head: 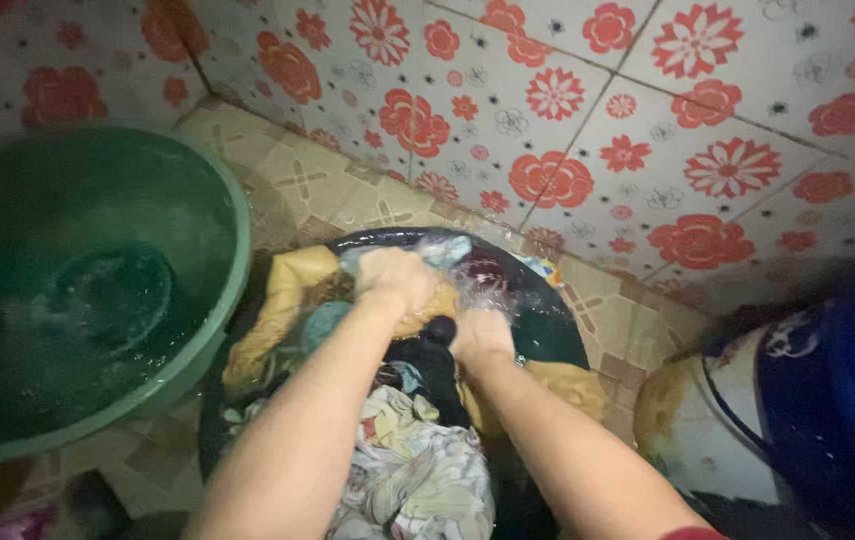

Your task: The person washes clothes by hand in a basin, scrubbing and rinsing each item individually before placing them into a second basin. The task involves handling various garments, including patterned and solid-colored items, using water from a running tap.

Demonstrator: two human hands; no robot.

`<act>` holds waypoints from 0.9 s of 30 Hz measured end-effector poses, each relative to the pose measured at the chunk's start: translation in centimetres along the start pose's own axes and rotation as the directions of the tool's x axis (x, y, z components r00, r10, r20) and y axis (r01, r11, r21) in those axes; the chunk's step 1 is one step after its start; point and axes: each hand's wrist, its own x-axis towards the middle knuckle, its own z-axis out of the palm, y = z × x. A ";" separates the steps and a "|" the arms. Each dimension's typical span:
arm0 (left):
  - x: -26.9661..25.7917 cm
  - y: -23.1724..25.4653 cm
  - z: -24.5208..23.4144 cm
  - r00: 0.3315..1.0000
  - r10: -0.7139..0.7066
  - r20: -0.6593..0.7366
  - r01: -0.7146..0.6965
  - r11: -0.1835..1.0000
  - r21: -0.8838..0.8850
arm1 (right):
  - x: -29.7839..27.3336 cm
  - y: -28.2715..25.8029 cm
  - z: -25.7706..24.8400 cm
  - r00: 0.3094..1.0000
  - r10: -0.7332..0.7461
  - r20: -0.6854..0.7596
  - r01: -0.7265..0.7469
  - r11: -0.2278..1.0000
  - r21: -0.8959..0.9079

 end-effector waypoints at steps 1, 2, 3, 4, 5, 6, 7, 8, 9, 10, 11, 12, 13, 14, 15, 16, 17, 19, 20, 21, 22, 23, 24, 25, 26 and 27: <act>0.3 -0.1 0.5 1.000 0.004 0.010 -0.004 1.000 0.027 | -0.2 0.1 -0.1 1.000 -0.023 0.018 0.022 1.000 0.010; 0.6 -0.1 1.1 1.000 0.007 0.019 -0.008 0.998 0.055 | -0.9 0.4 -0.3 0.998 -0.046 0.035 0.045 0.999 0.021; 0.9 -0.2 1.4 0.999 -0.005 -0.037 0.007 0.998 0.059 | -1.5 0.6 -1.0 0.998 -0.052 -0.019 0.053 0.997 0.051; 0.8 -0.1 1.9 0.996 -0.016 -0.093 0.022 0.998 0.061 | -2.8 0.9 -1.4 0.996 -0.057 -0.073 0.063 0.995 0.080; 0.9 -0.1 2.5 0.989 -0.031 -0.144 0.041 0.997 0.067 | -4.2 1.1 -1.7 0.990 -0.063 -0.124 0.077 0.991 0.113; 1.1 0.1 3.0 0.977 -0.027 -0.211 0.036 0.999 0.036 | -5.6 1.6 -2.0 0.979 -0.076 -0.190 0.141 0.924 0.355; 0.8 0.2 3.9 0.963 -0.029 -0.269 0.033 0.999 0.009 | -7.7 2.0 -1.9 0.965 -0.075 -0.251 0.210 0.792 0.573; 0.7 0.4 4.5 0.944 -0.033 -0.327 0.029 0.999 -0.018 | -10.4 2.0 -1.4 0.969 -0.129 -0.212 0.230 0.787 0.573; 0.9 0.3 4.6 0.930 -0.033 -0.367 0.017 0.999 -0.048 | -12.0 1.7 -1.3 0.966 -0.189 -0.178 0.257 0.779 0.571; 1.2 0.1 4.5 0.913 -0.035 -0.406 0.004 0.997 -0.077 | -12.1 1.0 -1.6 0.969 -0.210 -0.127 0.244 0.880 0.408; 0.8 -0.2 4.7 0.899 -0.043 -0.436 -0.003 0.994 -0.106 | -12.7 0.4 -1.5 0.972 -0.225 -0.065 0.233 0.945 0.231; 0.3 -0.5 4.6 0.920 -0.039 -0.389 -0.024 0.987 -0.156 | -13.0 0.0 -1.4 0.974 -0.228 -0.005 0.228 0.973 0.043; -0.1 -0.7 4.0 0.937 -0.020 -0.348 -0.053 0.979 -0.199 | -12.6 -0.6 -1.2 0.978 -0.210 -0.009 0.210 0.978 -0.014; -0.8 -0.9 3.4 0.952 0.001 -0.307 -0.079 0.967 -0.242 | -11.8 -1.2 -1.1 0.981 -0.193 -0.014 0.191 0.979 -0.072; -2.2 -1.1 3.0 0.894 0.032 -0.448 -0.166 0.951 -0.262 | -10.8 -1.5 -0.9 0.984 -0.175 -0.023 0.170 0.976 -0.137; -4.3 -1.2 2.8 0.814 0.057 -0.578 -0.255 0.929 -0.267 | -9.9 -1.7 -0.5 0.982 -0.181 -0.060 0.165 0.963 -0.214; -6.8 -0.9 2.9 0.718 0.075 -0.692 -0.342 0.903 -0.258 | -9.3 -1.7 -0.1 0.978 -0.188 -0.091 0.155 0.945 -0.288; -15.1 0.5 5.1 0.808 0.160 -0.567 -0.253 0.964 -0.088 | -8.7 -1.3 0.7 0.960 -0.208 -0.185 0.145 0.941 -0.307; -19.8 1.7 6.6 0.760 0.176 -0.625 -0.290 0.953 -0.085 | -8.4 -1.2 0.7 0.945 -0.216 -0.247 0.152 0.955 -0.253; -23.5 2.7 7.6 0.713 0.193 -0.674 -0.330 0.941 -0.079 | -8.9 -1.3 0.8 0.929 -0.215 -0.301 0.161 0.967 -0.196; -24.9 2.9 8.0 0.699 0.167 -0.695 -0.312 0.946 -0.087 | -9.0 -1.6 0.6 0.949 -0.193 -0.250 0.155 0.974 -0.166; -25.8 3.2 8.7 0.685 0.132 -0.716 -0.292 0.951 -0.104 | -9.5 -1.7 0.5 0.966 -0.175 -0.192 0.149 0.978 -0.143; -26.2 3.4 9.3 0.670 0.098 -0.736 -0.273 0.954 -0.121 | -10.3 -1.6 0.3 0.979 -0.157 -0.133 0.141 0.983 -0.122; -25.5 3.8 9.6 0.697 0.088 -0.712 -0.270 0.951 -0.147 | -11.1 -1.2 -0.1 0.969 -0.176 -0.173 0.169 0.984 -0.056; -24.1 4.0 9.8 0.723 0.079 -0.687 -0.267 0.948 -0.173 | -12.1 -0.6 -0.4 0.958 -0.192 -0.214 0.198 0.980 0.010; -22.9 3.4 10.0 0.743 0.074 -0.665 -0.264 0.946 -0.189 | -12.8 -0.8 -0.7 0.943 -0.205 -0.264 0.233 0.969 0.079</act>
